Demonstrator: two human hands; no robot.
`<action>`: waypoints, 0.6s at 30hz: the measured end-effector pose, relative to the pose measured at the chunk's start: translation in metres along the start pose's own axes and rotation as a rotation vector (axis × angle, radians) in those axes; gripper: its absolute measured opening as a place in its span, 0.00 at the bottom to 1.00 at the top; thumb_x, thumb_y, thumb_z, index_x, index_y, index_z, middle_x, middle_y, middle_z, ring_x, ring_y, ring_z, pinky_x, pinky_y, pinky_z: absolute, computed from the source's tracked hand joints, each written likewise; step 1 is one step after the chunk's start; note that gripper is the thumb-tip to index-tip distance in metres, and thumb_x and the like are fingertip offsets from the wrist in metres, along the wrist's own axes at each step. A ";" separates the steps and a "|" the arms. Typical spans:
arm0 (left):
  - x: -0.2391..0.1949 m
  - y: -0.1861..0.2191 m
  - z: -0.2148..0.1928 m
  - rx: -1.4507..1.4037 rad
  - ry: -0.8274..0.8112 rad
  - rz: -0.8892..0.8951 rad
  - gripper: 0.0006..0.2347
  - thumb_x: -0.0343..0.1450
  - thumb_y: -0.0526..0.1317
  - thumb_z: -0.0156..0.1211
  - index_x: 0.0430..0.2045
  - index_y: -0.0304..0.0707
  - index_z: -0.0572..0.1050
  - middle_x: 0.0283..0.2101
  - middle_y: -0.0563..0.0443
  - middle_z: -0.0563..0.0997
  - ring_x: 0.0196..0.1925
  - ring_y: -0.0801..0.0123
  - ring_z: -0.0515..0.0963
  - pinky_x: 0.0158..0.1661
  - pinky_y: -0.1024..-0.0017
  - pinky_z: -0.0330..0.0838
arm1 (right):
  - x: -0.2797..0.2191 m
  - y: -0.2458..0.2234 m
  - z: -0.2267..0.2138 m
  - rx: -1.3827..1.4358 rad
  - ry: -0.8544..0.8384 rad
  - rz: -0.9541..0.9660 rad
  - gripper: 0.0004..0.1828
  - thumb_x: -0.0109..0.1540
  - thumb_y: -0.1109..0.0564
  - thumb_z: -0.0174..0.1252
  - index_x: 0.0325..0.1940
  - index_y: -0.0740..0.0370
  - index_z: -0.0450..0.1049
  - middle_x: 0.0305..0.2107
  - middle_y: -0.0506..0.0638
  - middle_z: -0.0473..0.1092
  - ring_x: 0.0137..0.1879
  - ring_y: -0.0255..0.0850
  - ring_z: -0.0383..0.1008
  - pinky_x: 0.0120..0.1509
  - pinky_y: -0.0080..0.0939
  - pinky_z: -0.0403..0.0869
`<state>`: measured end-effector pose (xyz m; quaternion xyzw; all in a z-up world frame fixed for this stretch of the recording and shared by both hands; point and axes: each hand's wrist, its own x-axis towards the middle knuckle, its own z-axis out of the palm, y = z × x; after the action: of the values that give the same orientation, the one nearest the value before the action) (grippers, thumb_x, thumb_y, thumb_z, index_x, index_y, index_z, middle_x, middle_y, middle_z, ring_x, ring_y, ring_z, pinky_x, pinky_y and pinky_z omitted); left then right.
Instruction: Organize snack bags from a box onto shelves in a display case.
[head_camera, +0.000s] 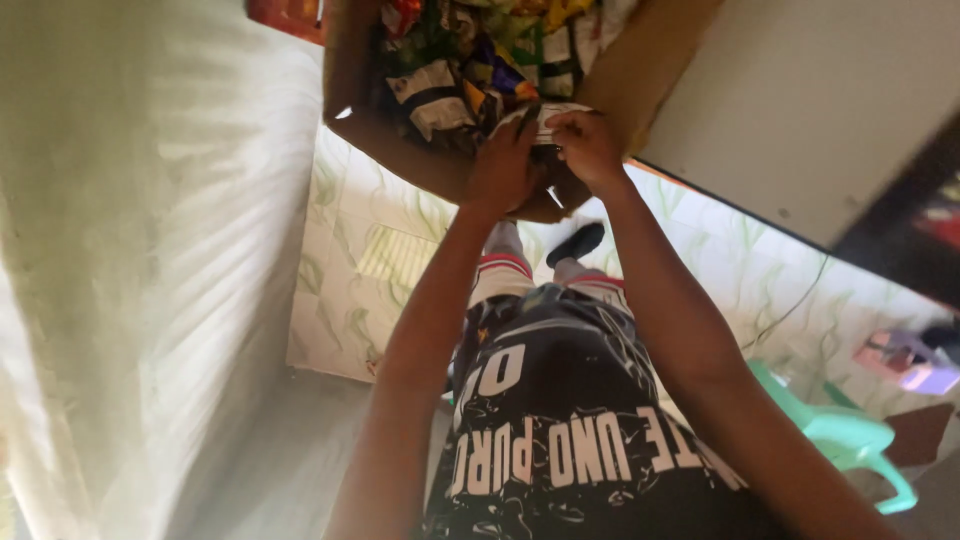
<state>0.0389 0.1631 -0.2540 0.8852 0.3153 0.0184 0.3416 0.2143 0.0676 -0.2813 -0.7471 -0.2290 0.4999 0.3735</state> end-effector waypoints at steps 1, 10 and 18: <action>-0.012 0.010 -0.020 0.006 0.001 0.019 0.33 0.60 0.36 0.67 0.63 0.39 0.66 0.61 0.33 0.72 0.63 0.36 0.69 0.59 0.45 0.64 | -0.020 -0.012 -0.006 0.007 0.017 -0.009 0.12 0.63 0.61 0.57 0.50 0.64 0.79 0.34 0.52 0.75 0.37 0.40 0.74 0.41 0.39 0.73; -0.084 0.111 -0.145 -0.073 0.308 0.226 0.06 0.72 0.35 0.62 0.41 0.37 0.78 0.45 0.46 0.80 0.51 0.50 0.77 0.57 0.54 0.68 | -0.167 -0.091 -0.040 0.706 -0.115 0.105 0.17 0.70 0.50 0.52 0.59 0.59 0.75 0.41 0.48 0.75 0.39 0.35 0.73 0.41 0.32 0.71; -0.111 0.209 -0.162 -0.558 0.289 0.094 0.08 0.79 0.40 0.56 0.38 0.33 0.76 0.36 0.43 0.80 0.37 0.51 0.81 0.39 0.64 0.74 | -0.282 -0.063 -0.107 -0.002 0.275 -0.515 0.21 0.70 0.52 0.61 0.63 0.65 0.66 0.53 0.55 0.70 0.55 0.36 0.73 0.52 0.38 0.75</action>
<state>0.0239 0.0769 0.0192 0.7591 0.3019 0.2455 0.5219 0.2027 -0.1307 -0.0455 -0.7256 -0.3588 0.2826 0.5147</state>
